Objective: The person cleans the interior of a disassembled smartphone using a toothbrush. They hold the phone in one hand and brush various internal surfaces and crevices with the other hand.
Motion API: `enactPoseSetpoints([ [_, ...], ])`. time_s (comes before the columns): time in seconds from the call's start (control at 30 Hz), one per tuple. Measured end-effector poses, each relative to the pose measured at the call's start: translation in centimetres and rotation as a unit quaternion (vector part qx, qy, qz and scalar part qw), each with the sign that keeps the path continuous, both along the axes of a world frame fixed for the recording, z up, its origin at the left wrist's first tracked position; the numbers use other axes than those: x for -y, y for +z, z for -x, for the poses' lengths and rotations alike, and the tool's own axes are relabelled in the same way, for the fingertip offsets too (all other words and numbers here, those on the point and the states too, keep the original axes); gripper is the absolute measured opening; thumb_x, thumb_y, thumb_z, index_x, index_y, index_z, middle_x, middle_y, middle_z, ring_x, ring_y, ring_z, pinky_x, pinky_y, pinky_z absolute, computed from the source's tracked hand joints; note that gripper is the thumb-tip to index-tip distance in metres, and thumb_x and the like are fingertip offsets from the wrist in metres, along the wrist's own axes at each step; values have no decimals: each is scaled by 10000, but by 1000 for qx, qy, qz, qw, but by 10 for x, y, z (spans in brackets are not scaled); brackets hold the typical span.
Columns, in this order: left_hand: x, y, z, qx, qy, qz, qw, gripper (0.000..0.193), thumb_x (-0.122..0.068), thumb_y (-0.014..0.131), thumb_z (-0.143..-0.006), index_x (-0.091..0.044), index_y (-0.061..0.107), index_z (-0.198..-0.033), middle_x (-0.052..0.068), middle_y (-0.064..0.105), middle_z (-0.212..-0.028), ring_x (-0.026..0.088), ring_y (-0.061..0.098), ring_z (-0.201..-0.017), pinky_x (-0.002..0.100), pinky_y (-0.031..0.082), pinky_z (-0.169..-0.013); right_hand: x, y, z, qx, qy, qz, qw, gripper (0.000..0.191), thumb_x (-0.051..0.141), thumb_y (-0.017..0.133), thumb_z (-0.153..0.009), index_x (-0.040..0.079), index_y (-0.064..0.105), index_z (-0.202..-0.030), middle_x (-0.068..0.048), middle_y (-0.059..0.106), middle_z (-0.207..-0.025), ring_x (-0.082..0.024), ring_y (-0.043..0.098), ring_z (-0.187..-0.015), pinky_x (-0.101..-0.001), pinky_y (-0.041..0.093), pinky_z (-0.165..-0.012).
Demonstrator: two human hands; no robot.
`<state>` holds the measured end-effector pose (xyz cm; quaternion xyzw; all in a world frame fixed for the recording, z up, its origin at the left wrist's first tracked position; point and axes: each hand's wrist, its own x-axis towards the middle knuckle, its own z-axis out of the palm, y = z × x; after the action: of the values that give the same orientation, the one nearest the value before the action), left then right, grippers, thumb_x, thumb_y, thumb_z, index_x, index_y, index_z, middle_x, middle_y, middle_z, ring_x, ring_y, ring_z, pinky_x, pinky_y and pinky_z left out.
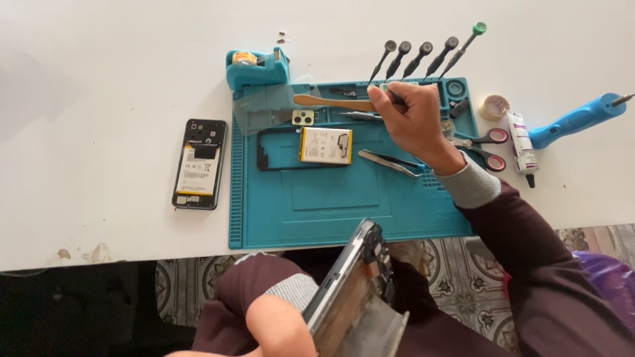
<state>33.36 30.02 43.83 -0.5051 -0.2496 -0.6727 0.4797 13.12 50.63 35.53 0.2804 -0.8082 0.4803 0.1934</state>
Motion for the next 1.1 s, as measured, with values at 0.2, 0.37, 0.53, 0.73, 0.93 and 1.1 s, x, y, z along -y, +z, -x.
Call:
enactPoseSetpoints([
  [0.2,7,-8,15,5,-5,3,1000,597,-339,659,-1002,-106,410,-1492,147,587,-1275,289,659,-1142,495,631,-1014,0,-4,3,-6,5,5,1000,555,215,672,-1080,90,471,-578,58,377,-483,-20,295,-441,-238,174,-415],
  [0.37,2,-7,15,12,-16,2,1000,611,-390,650,-1012,-88,412,-1487,155,583,-1296,295,660,-1160,494,630,-1030,-1,-3,2,-9,-3,2,1000,561,217,679,-1077,80,461,-579,47,355,-483,-25,286,-448,-243,174,-421],
  [0.53,16,-6,33,72,-19,1,997,633,-441,641,-1022,-70,413,-1482,162,579,-1317,301,661,-1179,494,628,-1045,-1,-3,1,-2,-19,7,1000,570,218,670,-1082,57,453,-580,42,352,-489,-28,284,-458,-253,180,-424],
  [0.73,47,-17,109,306,-92,21,947,669,-501,630,-1033,-49,415,-1476,171,574,-1343,307,663,-1202,494,627,-1064,-3,-7,3,20,-21,55,998,408,214,569,-1130,26,591,-770,63,409,-567,-12,334,-504,-249,226,-438],
  [0.93,79,-64,223,478,-166,9,862,683,-581,657,-975,-35,488,-1348,158,595,-1288,288,671,-1153,445,626,-994,-2,-21,10,29,16,43,999,422,227,594,-1098,35,569,-723,77,460,-559,-14,363,-466,-234,250,-399],
  [1.1,97,-137,265,638,-144,-24,756,624,-696,570,-972,-76,569,-1038,91,629,-935,205,686,-810,351,661,-693,-2,-27,9,28,36,-38,998,432,198,665,-1047,39,524,-671,39,397,-518,-53,302,-453,-268,218,-415],
])
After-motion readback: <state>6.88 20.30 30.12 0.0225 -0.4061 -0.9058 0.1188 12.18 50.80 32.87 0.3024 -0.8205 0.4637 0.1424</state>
